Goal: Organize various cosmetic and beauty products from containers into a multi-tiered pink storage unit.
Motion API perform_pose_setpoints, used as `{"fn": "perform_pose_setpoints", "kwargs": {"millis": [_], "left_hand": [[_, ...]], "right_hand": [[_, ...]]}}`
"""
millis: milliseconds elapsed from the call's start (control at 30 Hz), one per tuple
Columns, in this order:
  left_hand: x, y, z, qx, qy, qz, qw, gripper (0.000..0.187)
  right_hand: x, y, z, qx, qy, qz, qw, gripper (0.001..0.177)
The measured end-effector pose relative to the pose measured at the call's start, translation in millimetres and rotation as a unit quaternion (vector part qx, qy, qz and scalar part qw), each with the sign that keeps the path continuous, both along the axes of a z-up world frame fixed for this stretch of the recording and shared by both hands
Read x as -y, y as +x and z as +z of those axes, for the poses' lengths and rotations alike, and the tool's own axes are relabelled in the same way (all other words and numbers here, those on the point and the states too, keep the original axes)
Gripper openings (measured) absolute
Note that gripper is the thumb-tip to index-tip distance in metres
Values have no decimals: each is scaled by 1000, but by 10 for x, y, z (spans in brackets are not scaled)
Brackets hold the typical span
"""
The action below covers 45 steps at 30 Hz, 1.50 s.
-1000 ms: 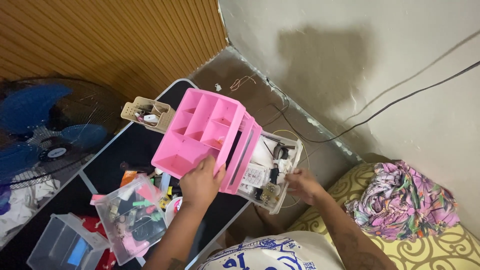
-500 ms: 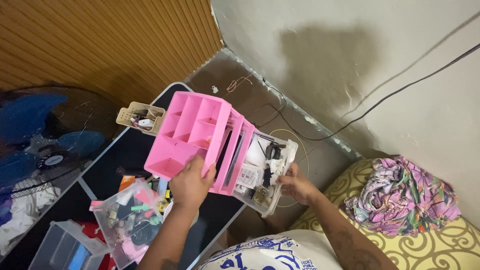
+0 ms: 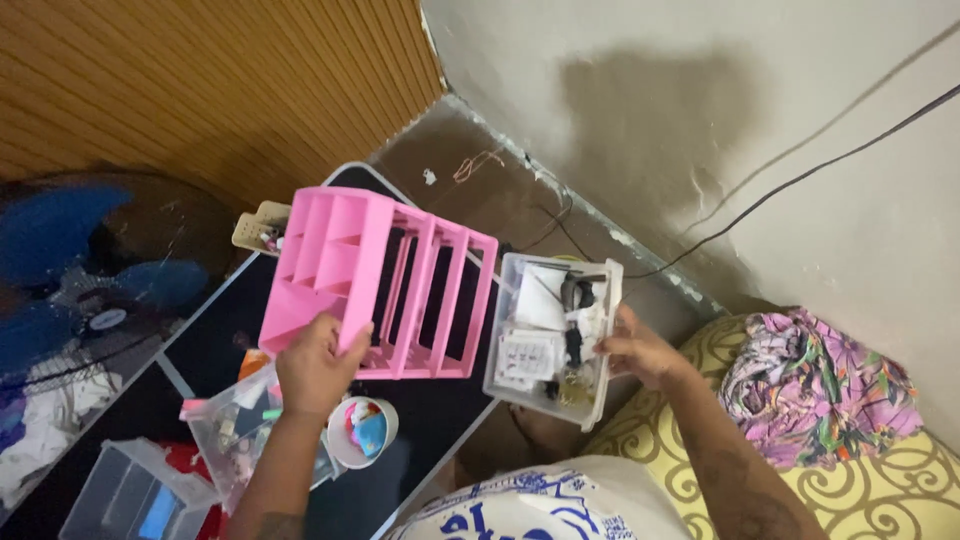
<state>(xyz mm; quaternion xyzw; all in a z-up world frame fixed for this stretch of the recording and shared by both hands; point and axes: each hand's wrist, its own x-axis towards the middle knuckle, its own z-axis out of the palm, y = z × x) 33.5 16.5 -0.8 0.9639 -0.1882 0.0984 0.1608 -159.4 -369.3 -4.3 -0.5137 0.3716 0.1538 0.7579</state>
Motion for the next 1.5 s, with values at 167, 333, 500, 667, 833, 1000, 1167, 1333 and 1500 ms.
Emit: {"fn": "perform_pose_setpoints", "kwargs": {"millis": [167, 333, 500, 667, 833, 1000, 1167, 1333, 1500], "left_hand": [[-65, 93, 6, -76, -96, 60, 991, 42], [-25, 13, -78, -105, -142, 90, 980, 39], [26, -32, -61, -126, -174, 111, 970, 35], [72, -45, -122, -32, -120, 37, 992, 33], [215, -29, -75, 167, -34, -110, 979, 35], [348, -90, -234, 228, 15, -155, 961, 34], [342, -187, -638, 183, 79, -248, 948, 22], [319, -350, -702, 168, -16, -279, 946, 23], [48, -694, -177, 146, -39, -274, 950, 32]], "right_hand": [[97, -93, -234, -13, -1, -44, 999, 101], [259, -163, -519, -1, 38, -78, 996, 101], [472, -220, -513, 22, 32, -88, 995, 95], [779, -385, -884, 139, 1, -94, 986, 81], [975, -467, -1066, 192, -3, -91, 977, 72], [1140, -427, -1080, 238, -5, -88, 967, 73], [711, -14, 97, 419, 149, 30, 895, 40], [447, 257, 315, 363, 99, 47, 925, 36], [91, 600, 293, 263, 55, -8, 963, 39]]}}
